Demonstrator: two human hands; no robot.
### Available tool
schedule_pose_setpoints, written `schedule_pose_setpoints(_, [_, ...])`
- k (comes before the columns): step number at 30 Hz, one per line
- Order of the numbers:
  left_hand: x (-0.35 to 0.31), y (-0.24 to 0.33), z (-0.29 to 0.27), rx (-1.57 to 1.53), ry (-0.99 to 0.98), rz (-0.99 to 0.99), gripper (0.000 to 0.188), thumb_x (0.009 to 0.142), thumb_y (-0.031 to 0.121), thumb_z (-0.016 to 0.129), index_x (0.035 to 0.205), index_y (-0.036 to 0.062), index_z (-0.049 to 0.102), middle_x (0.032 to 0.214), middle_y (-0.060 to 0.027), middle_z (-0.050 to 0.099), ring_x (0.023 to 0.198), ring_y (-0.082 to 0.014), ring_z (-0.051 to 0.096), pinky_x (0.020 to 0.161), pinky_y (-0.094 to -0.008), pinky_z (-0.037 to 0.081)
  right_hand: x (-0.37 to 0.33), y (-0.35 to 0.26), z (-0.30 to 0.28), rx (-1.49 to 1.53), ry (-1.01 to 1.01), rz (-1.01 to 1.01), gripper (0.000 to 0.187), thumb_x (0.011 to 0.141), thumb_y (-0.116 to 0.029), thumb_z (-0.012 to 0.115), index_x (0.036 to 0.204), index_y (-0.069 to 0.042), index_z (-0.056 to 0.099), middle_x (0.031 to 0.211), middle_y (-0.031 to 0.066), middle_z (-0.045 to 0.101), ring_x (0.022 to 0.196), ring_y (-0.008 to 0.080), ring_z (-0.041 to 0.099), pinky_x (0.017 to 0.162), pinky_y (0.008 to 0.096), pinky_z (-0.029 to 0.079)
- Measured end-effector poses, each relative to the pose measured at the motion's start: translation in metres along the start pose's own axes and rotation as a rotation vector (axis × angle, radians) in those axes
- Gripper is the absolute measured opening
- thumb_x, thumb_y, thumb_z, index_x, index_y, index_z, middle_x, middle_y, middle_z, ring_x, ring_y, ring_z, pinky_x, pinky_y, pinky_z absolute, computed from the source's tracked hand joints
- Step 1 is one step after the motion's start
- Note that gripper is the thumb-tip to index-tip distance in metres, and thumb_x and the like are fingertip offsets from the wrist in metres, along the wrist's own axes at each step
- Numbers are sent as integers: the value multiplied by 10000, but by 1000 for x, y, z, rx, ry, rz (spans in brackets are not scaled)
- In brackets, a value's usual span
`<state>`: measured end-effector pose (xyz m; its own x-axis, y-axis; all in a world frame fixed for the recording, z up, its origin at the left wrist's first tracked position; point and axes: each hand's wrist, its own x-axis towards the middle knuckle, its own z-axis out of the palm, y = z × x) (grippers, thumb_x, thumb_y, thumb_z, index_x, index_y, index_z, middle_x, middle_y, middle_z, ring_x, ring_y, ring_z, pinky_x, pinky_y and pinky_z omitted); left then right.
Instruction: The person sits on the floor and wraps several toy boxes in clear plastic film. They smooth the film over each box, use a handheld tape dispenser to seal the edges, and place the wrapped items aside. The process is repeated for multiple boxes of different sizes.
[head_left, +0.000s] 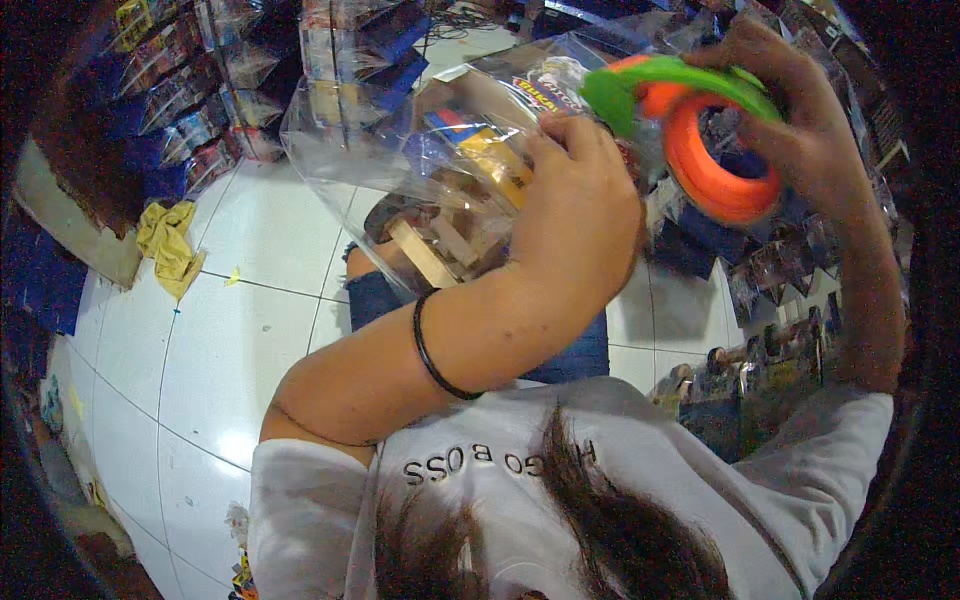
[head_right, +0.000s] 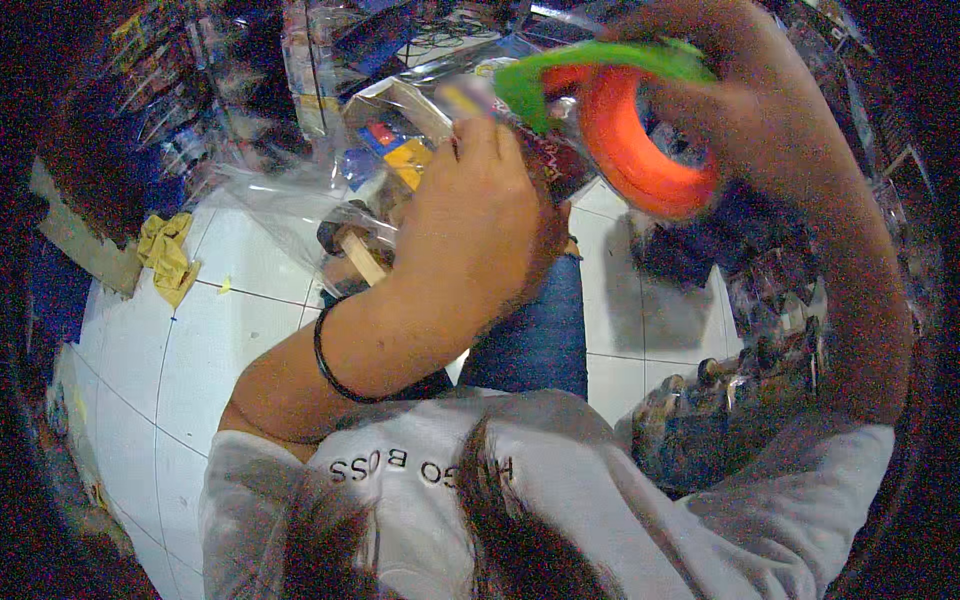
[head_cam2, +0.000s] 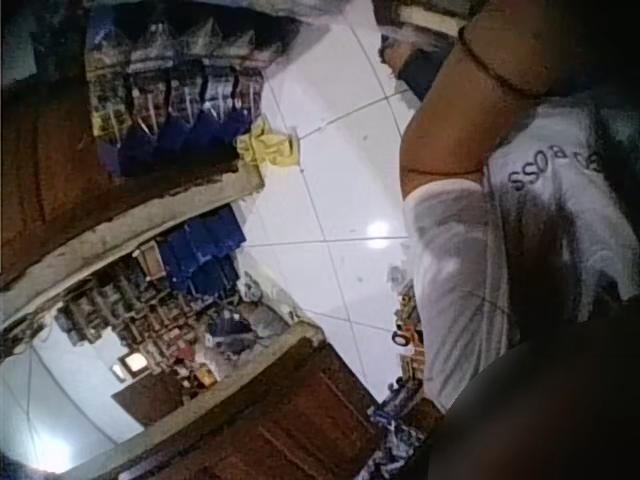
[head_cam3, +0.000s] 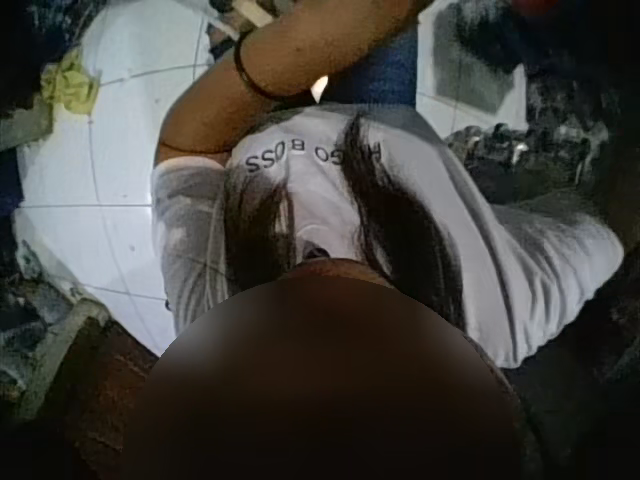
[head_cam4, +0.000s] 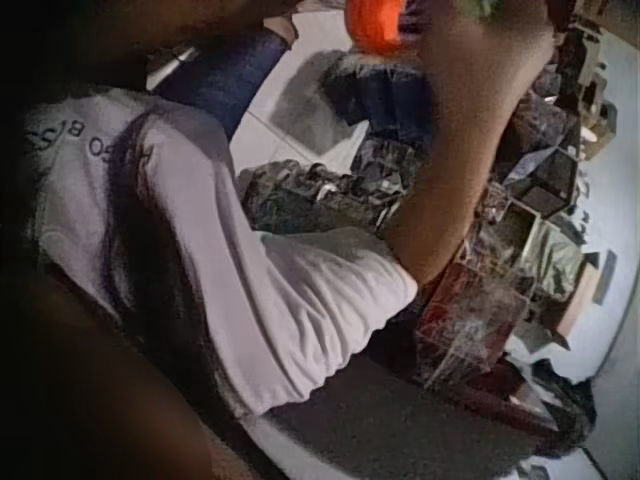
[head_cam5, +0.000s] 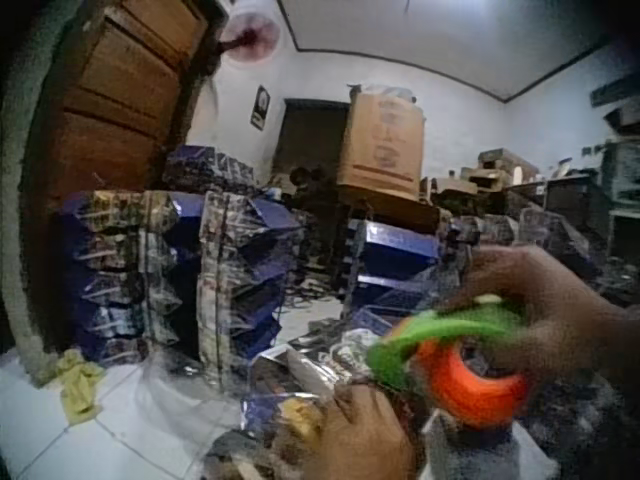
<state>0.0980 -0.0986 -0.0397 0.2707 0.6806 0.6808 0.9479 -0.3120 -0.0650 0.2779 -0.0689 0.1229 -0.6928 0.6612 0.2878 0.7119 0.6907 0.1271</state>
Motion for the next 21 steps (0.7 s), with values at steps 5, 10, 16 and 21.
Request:
schedule_pose_setpoints(5, [0, -11, 2, -27, 63, 28, 413, 794, 362, 638, 810, -50, 660, 928, -191, 584, 954, -323, 549, 780, -397, 507, -82, -39, 19, 198, 153, 49, 552, 689, -389, 646, 1073, 6, 649, 1032, 151, 619, 952, 257, 608, 868, 409, 468])
schedule_pose_setpoints(10, [6, -20, -5, -53, 81, 14, 419, 794, 351, 632, 942, -41, 623, 903, -171, 589, 935, -311, 564, 779, -403, 508, -118, -46, 64, 401, 218, 193, 610, 676, -440, 659, 1075, 21, 649, 973, 189, 586, 921, 304, 614, 829, 403, 479])
schedule_pose_setpoints(16, [7, -5, -7, 509, 23, 350, 495, 854, 248, 488, 1315, 66, 491, 1541, -63, 272, 1451, -290, 149, 1188, -495, 64, -91, -18, 180, 238, -820, 284, 462, 630, -142, 653, 1074, -16, 657, 1055, 187, 611, 935, 372, 624, 873, 396, 497])
schedule_pose_setpoints(21, [-7, -3, 31, 1039, -266, 580, 639, 917, 321, 427, 1456, -1, 310, 1542, -125, 269, 1439, -298, 194, 1185, -475, 15, -137, 74, 302, 414, 392, 446, 343, 748, -126, 630, 1072, -14, 641, 1061, 178, 597, 921, 348, 606, 863, 426, 483])
